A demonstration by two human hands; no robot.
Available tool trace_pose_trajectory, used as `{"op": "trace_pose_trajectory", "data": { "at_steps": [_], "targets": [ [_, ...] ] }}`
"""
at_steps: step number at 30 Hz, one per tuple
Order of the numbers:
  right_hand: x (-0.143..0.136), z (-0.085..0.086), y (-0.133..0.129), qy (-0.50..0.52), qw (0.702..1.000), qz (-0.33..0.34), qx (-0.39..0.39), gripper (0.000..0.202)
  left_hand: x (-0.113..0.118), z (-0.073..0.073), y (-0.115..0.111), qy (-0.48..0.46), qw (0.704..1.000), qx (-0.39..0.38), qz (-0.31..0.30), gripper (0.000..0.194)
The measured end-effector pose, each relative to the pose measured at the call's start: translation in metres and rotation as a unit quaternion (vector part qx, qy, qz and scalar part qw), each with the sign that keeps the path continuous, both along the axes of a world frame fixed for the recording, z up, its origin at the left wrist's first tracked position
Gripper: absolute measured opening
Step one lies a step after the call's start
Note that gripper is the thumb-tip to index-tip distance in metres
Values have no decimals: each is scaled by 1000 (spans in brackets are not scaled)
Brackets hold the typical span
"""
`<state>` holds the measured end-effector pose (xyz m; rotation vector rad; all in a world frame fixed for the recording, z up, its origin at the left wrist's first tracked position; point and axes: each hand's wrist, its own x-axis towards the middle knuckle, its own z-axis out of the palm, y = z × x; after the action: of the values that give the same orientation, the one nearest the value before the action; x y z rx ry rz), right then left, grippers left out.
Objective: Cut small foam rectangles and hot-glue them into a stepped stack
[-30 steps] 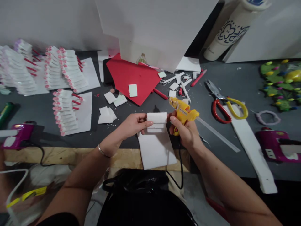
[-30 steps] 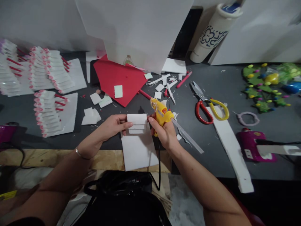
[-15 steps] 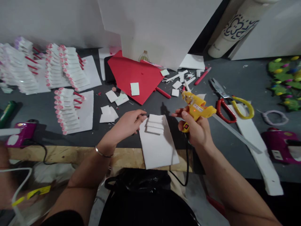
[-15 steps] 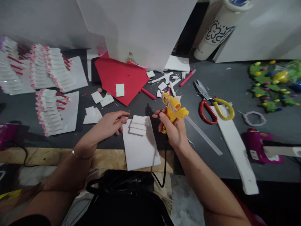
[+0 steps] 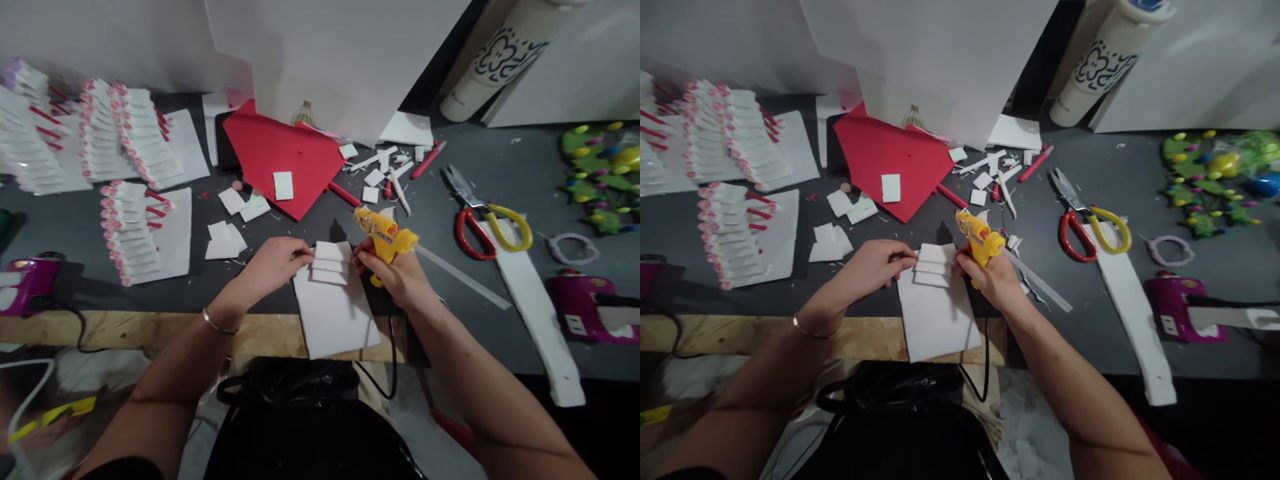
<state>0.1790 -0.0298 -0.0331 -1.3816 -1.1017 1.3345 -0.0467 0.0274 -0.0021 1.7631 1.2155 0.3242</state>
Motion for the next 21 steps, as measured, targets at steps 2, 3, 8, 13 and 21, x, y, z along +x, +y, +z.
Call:
{"op": "trace_pose_trajectory", "data": {
  "at_steps": [2, 3, 8, 13, 21],
  "targets": [
    [1, 0, 1, -9, 1000, 2, 0, 23, 0, 0, 1, 11, 1000, 5, -3, 15],
    [1, 0, 1, -14, 1000, 2, 0, 21, 0, 0, 1, 14, 1000, 9, -3, 15],
    [1, 0, 4, -31, 999, 14, -2, 18, 1, -2, 1, 5, 1000, 24, 3, 12],
    [2, -1, 4, -34, 999, 17, -5, 20, 5, -1, -2, -12, 1000, 17, 16, 11],
    [-1, 11, -5, 51, 995, -76, -32, 39, -48, 38, 5, 80, 976, 142, 142, 18]
  ]
}}
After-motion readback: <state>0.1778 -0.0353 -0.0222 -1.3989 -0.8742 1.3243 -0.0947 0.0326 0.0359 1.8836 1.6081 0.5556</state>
